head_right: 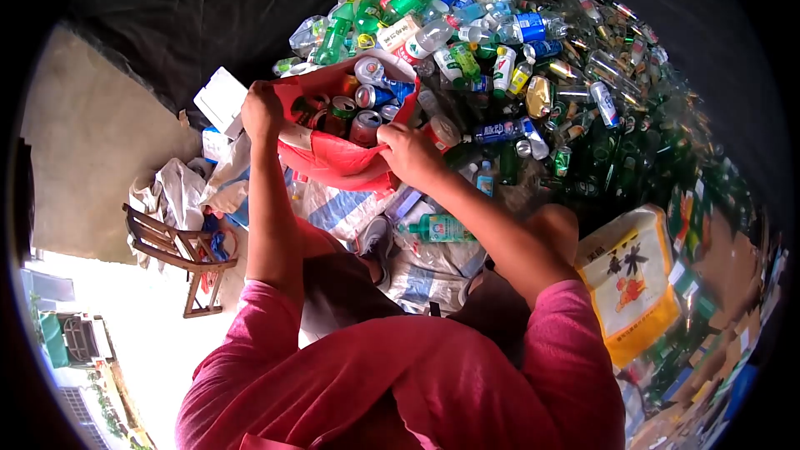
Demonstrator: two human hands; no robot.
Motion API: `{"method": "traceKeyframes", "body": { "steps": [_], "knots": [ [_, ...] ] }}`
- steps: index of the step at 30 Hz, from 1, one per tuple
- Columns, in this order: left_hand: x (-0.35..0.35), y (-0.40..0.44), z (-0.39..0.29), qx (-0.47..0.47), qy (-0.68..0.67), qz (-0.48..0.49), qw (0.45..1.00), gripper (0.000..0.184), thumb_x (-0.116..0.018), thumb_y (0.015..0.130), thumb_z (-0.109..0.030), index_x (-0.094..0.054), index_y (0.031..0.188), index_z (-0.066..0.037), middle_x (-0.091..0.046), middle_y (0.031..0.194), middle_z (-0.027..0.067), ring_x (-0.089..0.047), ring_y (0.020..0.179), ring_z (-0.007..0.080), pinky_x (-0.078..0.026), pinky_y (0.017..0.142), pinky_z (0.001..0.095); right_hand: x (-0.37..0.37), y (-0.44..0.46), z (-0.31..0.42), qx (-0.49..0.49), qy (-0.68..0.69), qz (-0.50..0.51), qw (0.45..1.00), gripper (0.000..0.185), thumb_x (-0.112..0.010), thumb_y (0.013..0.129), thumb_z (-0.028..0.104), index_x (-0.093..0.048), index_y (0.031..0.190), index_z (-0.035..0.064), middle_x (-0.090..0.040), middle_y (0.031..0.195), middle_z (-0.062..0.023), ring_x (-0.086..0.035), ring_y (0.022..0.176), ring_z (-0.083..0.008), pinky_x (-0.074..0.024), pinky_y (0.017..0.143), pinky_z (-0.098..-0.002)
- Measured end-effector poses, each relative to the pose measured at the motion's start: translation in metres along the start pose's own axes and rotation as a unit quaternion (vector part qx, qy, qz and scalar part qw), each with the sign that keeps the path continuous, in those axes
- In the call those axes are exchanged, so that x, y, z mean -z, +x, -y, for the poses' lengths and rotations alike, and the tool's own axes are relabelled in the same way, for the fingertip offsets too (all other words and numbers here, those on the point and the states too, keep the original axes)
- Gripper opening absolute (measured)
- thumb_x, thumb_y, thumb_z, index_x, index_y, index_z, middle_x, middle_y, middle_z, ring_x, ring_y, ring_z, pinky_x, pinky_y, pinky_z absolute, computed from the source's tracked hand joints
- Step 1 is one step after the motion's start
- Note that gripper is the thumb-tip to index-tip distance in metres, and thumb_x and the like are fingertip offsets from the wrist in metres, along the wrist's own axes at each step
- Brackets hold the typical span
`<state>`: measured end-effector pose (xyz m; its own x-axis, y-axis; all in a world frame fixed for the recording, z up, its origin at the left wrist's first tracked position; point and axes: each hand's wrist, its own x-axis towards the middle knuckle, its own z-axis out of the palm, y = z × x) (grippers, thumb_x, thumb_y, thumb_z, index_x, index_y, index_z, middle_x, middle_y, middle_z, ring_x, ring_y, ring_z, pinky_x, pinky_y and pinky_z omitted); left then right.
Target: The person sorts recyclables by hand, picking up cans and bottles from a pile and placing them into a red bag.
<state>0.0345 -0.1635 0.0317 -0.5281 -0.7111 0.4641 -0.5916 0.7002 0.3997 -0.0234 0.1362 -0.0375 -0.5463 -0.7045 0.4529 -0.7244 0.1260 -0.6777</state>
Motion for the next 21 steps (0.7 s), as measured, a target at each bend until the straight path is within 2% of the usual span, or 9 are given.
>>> {"method": "traceKeyframes", "body": {
  "steps": [3,6,9,12,13,14,16,19,21],
  "knots": [
    [0.001,-0.003,0.001,0.033,-0.074,-0.056,0.995,0.029,-0.047,0.094,-0.022,-0.068,0.105,-0.007,-0.071,0.101,0.0249,-0.067,0.097,0.0462,-0.052,0.085,0.0523,0.006,0.005,-0.002,0.002,-0.036,-0.073,0.997,0.018,-0.070,0.080,0.005,-0.054,0.089,0.0020,-0.064,0.092,-0.0180,-0.064,0.090,-0.0414,-0.0513,0.074,-0.0489],
    [-0.032,0.006,0.030,0.019,-0.020,0.016,0.999,0.030,-0.046,0.095,-0.024,-0.068,0.104,-0.005,-0.071,0.102,0.0252,-0.067,0.099,0.0469,-0.052,0.087,0.0526,0.012,0.003,-0.011,-0.003,-0.009,-0.008,1.000,0.017,-0.070,0.083,0.008,-0.060,0.096,0.0019,-0.067,0.095,-0.0191,-0.065,0.089,-0.0408,-0.0521,0.074,-0.0470],
    [-0.025,0.001,0.027,0.003,-0.056,-0.014,0.998,0.030,-0.047,0.093,-0.020,-0.068,0.109,-0.006,-0.071,0.103,0.0243,-0.067,0.100,0.0452,-0.053,0.087,0.0507,0.012,-0.001,-0.021,-0.018,0.037,-0.003,0.999,0.020,-0.070,0.084,0.007,-0.062,0.101,0.0016,-0.068,0.097,-0.0198,-0.067,0.090,-0.0401,-0.0526,0.076,-0.0448],
    [-0.022,-0.002,0.022,-0.013,-0.099,-0.035,0.994,0.034,-0.048,0.090,-0.016,-0.070,0.114,-0.009,-0.072,0.104,0.0236,-0.068,0.099,0.0432,-0.053,0.087,0.0488,0.024,0.001,-0.035,-0.067,0.147,0.020,0.987,0.024,-0.069,0.085,0.005,-0.063,0.108,0.0019,-0.072,0.094,-0.0146,-0.072,0.090,-0.0270,-0.0545,0.078,-0.0377],
    [-0.023,-0.003,0.023,-0.014,-0.108,-0.039,0.993,0.034,-0.048,0.090,-0.015,-0.070,0.114,-0.009,-0.071,0.103,0.0238,-0.068,0.098,0.0434,-0.053,0.087,0.0489,0.029,0.002,-0.040,-0.045,0.185,-0.005,0.982,0.027,-0.068,0.086,0.005,-0.063,0.112,0.0032,-0.073,0.095,-0.0127,-0.072,0.091,-0.0196,-0.0548,0.079,-0.0342],
    [-0.022,-0.001,0.020,-0.017,-0.120,-0.045,0.992,0.034,-0.048,0.089,-0.015,-0.071,0.114,-0.009,-0.071,0.103,0.0240,-0.068,0.098,0.0436,-0.053,0.087,0.0490,0.050,0.002,-0.028,-0.129,0.144,0.014,0.981,0.031,-0.068,0.086,0.005,-0.063,0.117,0.0043,-0.073,0.100,-0.0139,-0.071,0.092,-0.0184,-0.0549,0.080,-0.0330],
    [-0.021,0.001,0.017,-0.012,-0.130,-0.053,0.990,0.031,-0.051,0.091,-0.018,-0.072,0.111,-0.008,-0.072,0.101,0.0238,-0.068,0.096,0.0436,-0.053,0.086,0.0487,0.081,0.005,-0.034,-0.217,0.094,0.014,0.972,0.032,-0.068,0.089,0.004,-0.063,0.121,0.0034,-0.071,0.109,-0.0080,-0.069,0.093,-0.0146,-0.0542,0.083,-0.0288],
    [-0.022,-0.002,0.016,-0.011,-0.200,-0.077,0.977,0.027,-0.054,0.093,-0.020,-0.071,0.110,-0.007,-0.072,0.099,0.0236,-0.068,0.094,0.0441,-0.053,0.083,0.0488,0.116,-0.004,-0.081,-0.183,0.093,-0.076,0.976,0.031,-0.067,0.091,0.006,-0.063,0.121,0.0028,-0.070,0.111,-0.0077,-0.068,0.093,-0.0149,-0.0529,0.080,-0.0282],
    [-0.023,-0.003,0.005,-0.008,-0.183,-0.065,0.981,0.027,-0.055,0.093,-0.020,-0.071,0.109,-0.007,-0.072,0.099,0.0235,-0.068,0.094,0.0441,-0.053,0.083,0.0486,0.149,-0.012,-0.092,-0.273,0.158,-0.067,0.946,0.026,-0.067,0.092,0.010,-0.064,0.118,0.0041,-0.069,0.110,-0.0058,-0.068,0.092,-0.0147,-0.0521,0.078,-0.0279]
  ]
}}
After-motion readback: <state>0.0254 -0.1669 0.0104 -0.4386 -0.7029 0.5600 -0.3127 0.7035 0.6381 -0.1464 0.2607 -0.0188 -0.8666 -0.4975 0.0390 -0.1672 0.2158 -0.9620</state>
